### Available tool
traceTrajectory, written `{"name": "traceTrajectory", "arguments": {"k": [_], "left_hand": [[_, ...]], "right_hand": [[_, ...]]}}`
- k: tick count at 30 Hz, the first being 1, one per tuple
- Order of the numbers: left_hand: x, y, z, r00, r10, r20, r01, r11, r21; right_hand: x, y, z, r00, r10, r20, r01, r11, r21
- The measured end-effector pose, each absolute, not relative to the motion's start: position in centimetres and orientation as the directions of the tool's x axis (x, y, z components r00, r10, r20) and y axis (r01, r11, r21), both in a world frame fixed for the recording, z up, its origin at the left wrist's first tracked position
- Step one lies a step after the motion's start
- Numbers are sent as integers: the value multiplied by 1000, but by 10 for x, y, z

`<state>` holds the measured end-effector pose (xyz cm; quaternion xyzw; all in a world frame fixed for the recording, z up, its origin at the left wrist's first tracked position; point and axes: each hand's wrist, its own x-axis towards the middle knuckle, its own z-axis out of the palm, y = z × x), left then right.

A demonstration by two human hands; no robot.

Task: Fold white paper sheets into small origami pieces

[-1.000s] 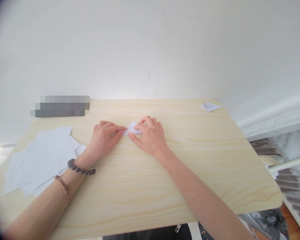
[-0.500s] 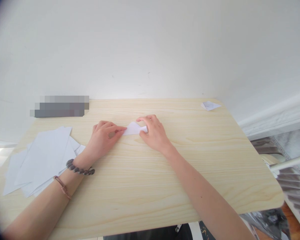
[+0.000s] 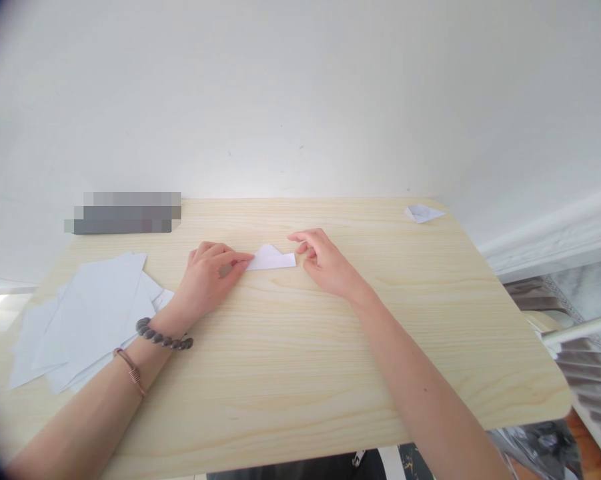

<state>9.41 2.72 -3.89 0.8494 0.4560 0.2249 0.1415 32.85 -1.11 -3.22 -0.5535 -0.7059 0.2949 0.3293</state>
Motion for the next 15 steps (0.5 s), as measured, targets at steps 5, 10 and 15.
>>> {"name": "traceTrajectory", "arguments": {"k": [5, 10, 15], "left_hand": [[95, 26, -39, 517, 791, 325, 653, -611, 448], [96, 25, -36, 622, 708, 335, 551, -699, 455], [96, 27, -39, 683, 637, 357, 523, -768, 369]], "right_hand": [[321, -16, -35, -229, 944, 236, 618, 328, -714], [310, -17, -39, -280, 913, 295, 722, 403, -562], [311, -16, -42, -276, 900, 338, 706, 428, -564]]}}
